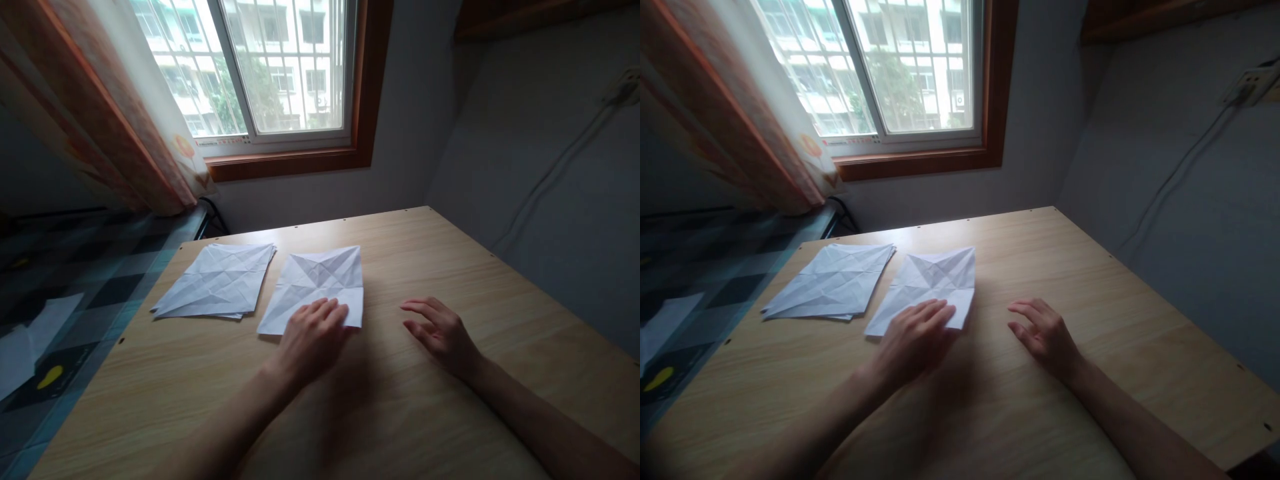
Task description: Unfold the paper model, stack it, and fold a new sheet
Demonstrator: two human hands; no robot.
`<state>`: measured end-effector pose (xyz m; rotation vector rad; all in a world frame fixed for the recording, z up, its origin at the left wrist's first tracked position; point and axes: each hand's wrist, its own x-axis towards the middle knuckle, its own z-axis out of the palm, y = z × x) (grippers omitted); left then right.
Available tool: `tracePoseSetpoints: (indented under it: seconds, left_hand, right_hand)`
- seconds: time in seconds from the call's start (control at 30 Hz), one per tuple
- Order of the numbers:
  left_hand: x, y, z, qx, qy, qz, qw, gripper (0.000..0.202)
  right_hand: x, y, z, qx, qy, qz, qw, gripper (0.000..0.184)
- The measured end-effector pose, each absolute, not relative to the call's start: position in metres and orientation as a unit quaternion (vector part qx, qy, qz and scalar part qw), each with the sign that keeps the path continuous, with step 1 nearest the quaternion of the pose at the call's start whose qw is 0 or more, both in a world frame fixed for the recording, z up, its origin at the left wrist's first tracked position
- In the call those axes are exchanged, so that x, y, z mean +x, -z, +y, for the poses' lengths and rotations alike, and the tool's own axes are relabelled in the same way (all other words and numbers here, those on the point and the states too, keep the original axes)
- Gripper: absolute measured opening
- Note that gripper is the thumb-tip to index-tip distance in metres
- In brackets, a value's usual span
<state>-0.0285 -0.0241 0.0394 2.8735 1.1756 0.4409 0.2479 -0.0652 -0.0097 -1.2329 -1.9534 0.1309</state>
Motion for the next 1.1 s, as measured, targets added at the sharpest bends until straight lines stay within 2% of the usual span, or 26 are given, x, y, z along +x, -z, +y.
tracePoseSetpoints:
  seconds: [0.13, 0.33, 0.47, 0.63, 0.77, 0.93, 1.1]
  left_hand:
    - [-0.008, -0.032, -0.010, 0.917, -0.111, 0.379, 0.050, 0.062]
    - [-0.021, -0.007, 0.037, 0.892, -0.034, 0.448, 0.055, 0.086]
    - [-0.021, 0.003, 0.039, 0.893, -0.032, 0.446, 0.055, 0.092]
    - [-0.018, 0.006, 0.038, 0.883, -0.041, 0.465, 0.049, 0.095]
    - [-0.020, 0.007, 0.040, 0.872, -0.042, 0.484, 0.052, 0.099]
    - [-0.034, 0.003, 0.058, 0.861, -0.025, 0.507, 0.037, 0.096]
    - [-0.049, -0.001, 0.085, 0.839, -0.023, 0.542, 0.038, 0.093]
  right_hand:
    - [0.255, 0.018, -0.062, -0.504, -0.067, -0.771, 0.384, 0.046]
    - [0.253, 0.024, -0.059, -0.509, -0.062, -0.783, 0.351, 0.088]
    - [0.239, 0.018, -0.041, -0.457, -0.053, -0.842, 0.282, 0.104]
    - [0.202, 0.008, 0.018, -0.410, -0.074, -0.892, 0.176, 0.103]
    - [0.188, 0.012, 0.053, -0.452, -0.078, -0.885, 0.083, 0.090]
    - [0.212, 0.021, 0.055, -0.542, -0.053, -0.836, 0.062, 0.087]
    - [0.238, 0.018, 0.056, -0.592, -0.080, -0.797, 0.086, 0.081]
